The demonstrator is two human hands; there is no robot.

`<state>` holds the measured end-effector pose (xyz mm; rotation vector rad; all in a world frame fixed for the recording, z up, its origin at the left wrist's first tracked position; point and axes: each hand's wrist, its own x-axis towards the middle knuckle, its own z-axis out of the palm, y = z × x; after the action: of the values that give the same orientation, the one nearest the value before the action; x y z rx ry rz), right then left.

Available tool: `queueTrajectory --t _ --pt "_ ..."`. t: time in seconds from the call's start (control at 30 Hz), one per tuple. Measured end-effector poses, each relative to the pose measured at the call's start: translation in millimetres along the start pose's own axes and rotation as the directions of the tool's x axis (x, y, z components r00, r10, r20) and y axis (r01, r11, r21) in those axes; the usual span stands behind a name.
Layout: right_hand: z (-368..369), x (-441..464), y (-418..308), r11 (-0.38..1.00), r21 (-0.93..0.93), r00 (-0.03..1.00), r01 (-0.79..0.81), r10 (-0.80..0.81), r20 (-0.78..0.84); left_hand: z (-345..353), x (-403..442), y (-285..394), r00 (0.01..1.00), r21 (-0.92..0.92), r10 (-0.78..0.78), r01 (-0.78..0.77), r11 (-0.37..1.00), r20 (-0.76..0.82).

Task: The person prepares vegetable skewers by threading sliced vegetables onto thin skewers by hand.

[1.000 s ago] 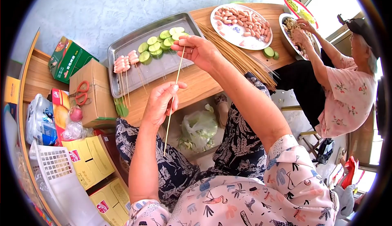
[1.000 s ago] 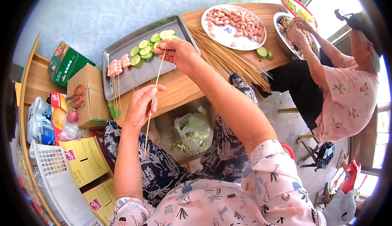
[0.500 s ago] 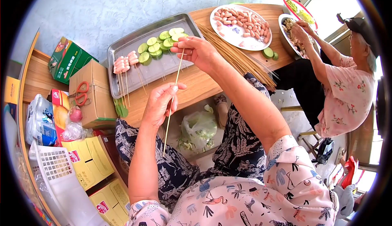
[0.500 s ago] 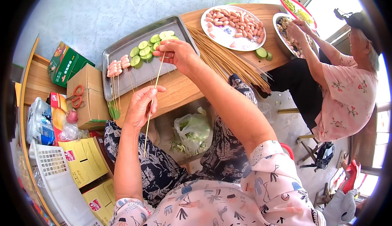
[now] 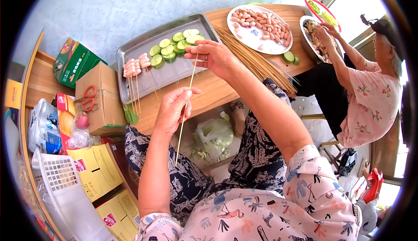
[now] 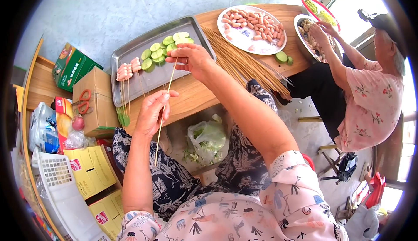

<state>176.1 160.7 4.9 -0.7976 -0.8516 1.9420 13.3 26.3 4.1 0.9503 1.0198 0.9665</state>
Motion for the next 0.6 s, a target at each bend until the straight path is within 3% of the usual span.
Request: queueTrajectory --t 0.4,0.6 --pt "7 -8 4 0.998 -0.049 0.999 -0.050 0.050 -0.010 0 2 -1 1.000 0.032 0.015 -0.015 0.999 -0.024" --pt "8 -10 15 0.992 -0.056 0.984 -0.112 0.118 0.132 -4 6 -5 0.998 0.010 0.017 -0.017 1.000 -0.066"
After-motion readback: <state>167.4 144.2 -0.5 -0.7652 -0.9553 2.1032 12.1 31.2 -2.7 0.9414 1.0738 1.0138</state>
